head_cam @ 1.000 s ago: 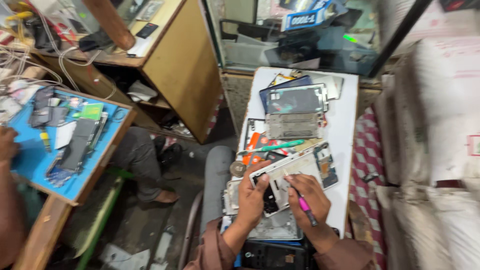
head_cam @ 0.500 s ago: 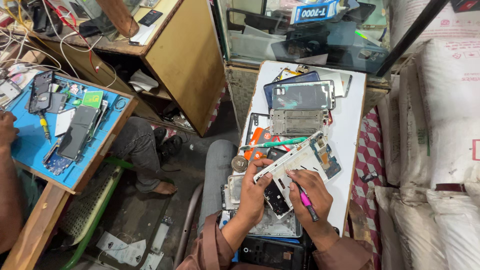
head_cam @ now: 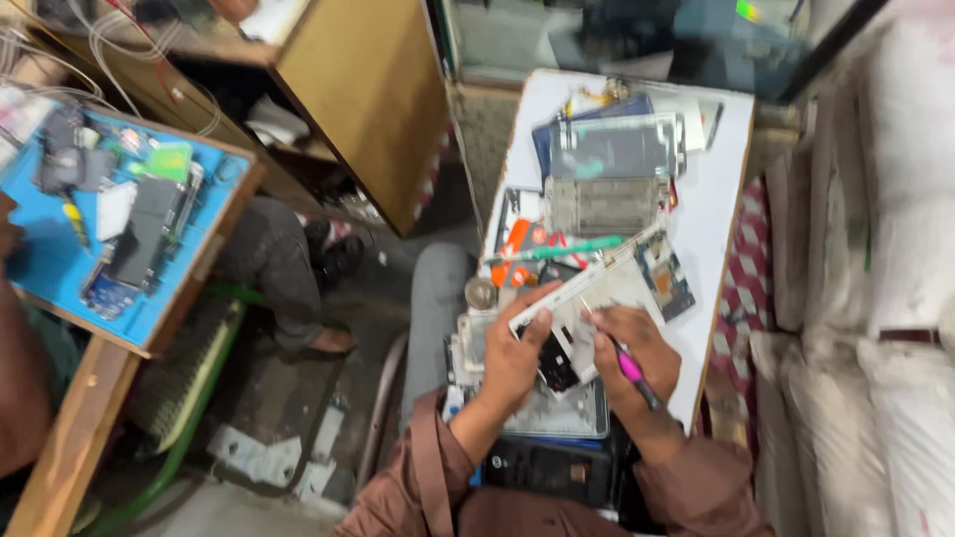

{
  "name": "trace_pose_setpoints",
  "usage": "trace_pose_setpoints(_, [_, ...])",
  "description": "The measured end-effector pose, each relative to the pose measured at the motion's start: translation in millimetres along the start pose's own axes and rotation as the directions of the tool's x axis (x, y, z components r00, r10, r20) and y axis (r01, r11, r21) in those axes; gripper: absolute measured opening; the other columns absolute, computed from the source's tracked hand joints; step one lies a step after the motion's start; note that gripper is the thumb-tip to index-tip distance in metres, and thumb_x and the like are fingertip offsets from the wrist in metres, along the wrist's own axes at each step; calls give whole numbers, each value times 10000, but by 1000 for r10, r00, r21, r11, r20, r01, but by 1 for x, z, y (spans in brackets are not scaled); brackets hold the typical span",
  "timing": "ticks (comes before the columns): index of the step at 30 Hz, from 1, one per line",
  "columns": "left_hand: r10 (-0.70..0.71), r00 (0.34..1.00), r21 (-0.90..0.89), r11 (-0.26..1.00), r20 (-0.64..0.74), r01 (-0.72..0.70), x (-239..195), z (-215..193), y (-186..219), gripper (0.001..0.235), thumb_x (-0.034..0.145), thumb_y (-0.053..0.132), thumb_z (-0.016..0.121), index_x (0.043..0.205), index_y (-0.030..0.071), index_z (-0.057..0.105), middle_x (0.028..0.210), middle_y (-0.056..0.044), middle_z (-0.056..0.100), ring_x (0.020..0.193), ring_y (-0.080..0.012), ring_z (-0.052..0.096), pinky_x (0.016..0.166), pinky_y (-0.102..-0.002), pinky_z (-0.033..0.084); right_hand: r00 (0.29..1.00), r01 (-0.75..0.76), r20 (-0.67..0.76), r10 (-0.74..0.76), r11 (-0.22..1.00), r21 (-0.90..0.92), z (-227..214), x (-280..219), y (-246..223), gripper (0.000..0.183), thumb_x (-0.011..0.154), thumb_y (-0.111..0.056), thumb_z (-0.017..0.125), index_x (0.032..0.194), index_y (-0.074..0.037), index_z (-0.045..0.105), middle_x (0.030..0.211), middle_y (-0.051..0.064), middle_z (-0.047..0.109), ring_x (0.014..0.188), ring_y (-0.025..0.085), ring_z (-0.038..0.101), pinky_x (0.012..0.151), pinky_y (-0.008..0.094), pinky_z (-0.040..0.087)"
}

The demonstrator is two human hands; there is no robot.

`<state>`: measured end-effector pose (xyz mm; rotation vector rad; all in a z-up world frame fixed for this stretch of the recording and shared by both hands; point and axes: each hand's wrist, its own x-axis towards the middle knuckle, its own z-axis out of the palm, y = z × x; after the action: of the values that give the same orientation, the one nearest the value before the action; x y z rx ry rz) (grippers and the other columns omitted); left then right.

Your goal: The person uses a pink-handled screwdriver to scrape adhesive or residue from the interior metal frame of a disassembled mobile phone. The person holds the frame in one hand and scrapes the surface with the tool in the other, working on the same unit for the duration of the clip.

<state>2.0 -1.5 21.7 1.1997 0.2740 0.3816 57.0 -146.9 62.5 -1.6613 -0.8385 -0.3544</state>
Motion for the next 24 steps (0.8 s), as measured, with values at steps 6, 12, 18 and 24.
trace_pose_setpoints(6, [-27, 1000, -99, 995, 5, 28, -4, -2, -2, 374, 1046, 227, 623, 1332, -13, 649, 1186, -66, 689, 1073, -122, 619, 971, -283, 497, 998, -44, 41, 40, 995, 85, 4, -3, 3, 248, 879, 78, 711, 1109, 19, 637, 1105, 146, 725, 1064, 277, 697, 947, 343, 557])
trace_pose_setpoints(12, [-6, 1000, -118, 993, 7, 7, -5, -1, -5, 370, 1066, 205, 599, 1341, -40, 635, 1209, -89, 692, 1100, -125, 626, 997, -277, 493, 996, 18, 91, -16, 1000, -20, 1, 2, 0, 270, 824, 78, 745, 1063, -9, 653, 1059, 132, 718, 1014, 277, 710, 920, 355, 574])
trace_pose_setpoints(18, [-16, 999, -156, 988, 27, 20, -6, -4, -7, 528, 1081, 402, 539, 1330, -54, 634, 1231, -116, 702, 1119, -156, 653, 998, -298, 513, 985, 88, 145, -88, 996, 4, 4, 2, -3, 253, 795, 78, 712, 1016, -8, 625, 1079, 129, 744, 1012, 297, 728, 943, 390, 586])
trace_pose_setpoints(24, [-5, 1000, -118, 993, 1, 5, -5, -6, -13, 564, 1080, 436, 527, 1310, -67, 635, 1187, -130, 715, 1084, -167, 662, 971, -308, 524, 986, 87, 144, -80, 995, -44, 7, 1, -2, 275, 781, 82, 720, 1010, -14, 600, 1083, 122, 738, 1009, 304, 717, 943, 402, 581])
